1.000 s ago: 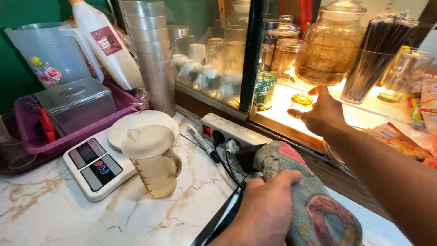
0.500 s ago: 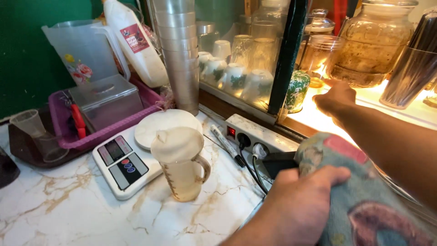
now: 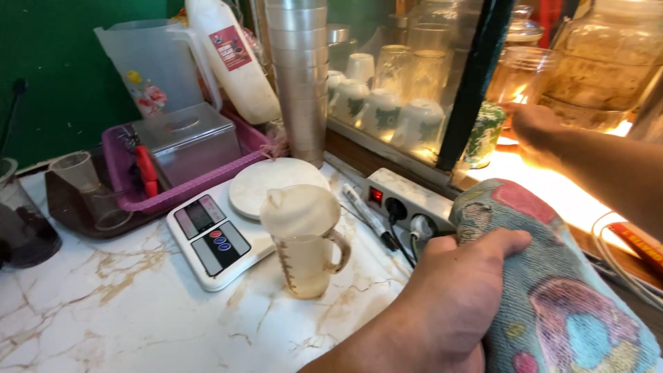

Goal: Cleaning and wiping down a shot glass and a French press at a coffee shop counter.

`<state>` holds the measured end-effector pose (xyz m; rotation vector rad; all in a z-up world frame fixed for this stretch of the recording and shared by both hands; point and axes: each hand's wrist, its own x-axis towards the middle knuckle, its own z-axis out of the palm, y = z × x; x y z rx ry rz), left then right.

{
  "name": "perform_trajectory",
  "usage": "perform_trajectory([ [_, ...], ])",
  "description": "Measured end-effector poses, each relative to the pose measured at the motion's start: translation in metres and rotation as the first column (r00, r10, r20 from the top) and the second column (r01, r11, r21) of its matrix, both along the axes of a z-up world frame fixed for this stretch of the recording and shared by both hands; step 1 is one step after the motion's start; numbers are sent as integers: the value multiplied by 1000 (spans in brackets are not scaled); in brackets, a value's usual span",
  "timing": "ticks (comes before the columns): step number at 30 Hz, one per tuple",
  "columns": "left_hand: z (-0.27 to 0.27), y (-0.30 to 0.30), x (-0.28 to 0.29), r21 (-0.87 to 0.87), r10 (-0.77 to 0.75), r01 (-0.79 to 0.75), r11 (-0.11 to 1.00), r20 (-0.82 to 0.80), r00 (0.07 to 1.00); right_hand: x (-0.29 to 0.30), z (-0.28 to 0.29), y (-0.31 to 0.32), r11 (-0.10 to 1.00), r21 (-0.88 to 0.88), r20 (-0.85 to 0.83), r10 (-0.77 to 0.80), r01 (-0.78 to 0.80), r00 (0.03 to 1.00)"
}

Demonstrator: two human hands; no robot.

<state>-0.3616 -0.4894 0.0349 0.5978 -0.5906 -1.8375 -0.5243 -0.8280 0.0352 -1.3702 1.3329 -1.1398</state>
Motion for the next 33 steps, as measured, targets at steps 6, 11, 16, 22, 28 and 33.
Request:
perform_trajectory([
  [6, -2, 2, 5, 1, 0, 0, 1000, -13, 1000, 0, 13, -11, 981, 145, 158, 109, -132, 982],
  [11, -8, 3, 7, -4, 2, -2, 1000, -3, 1000, 24, 40, 25, 951, 225, 239, 157, -212, 958],
  [16, -4, 5, 12, 50, 4, -7, 999, 42, 999, 45, 61, 55, 982, 184, -30, 53, -46, 998],
  [22, -3, 1, 9, 120, 5, -6, 993, 16, 1000, 26, 56, 52, 987, 156, 72, -42, 30, 997],
  [28, 12, -12, -6, -45, -78, 75, 996, -60, 995, -22, 56, 127, 981, -61, 53, -179, 182, 982],
  [33, 24, -29, -19, -68, -147, 139, 988, -130, 981, -38, 60, 256, 996, -94, 140, 15, -2, 990],
])
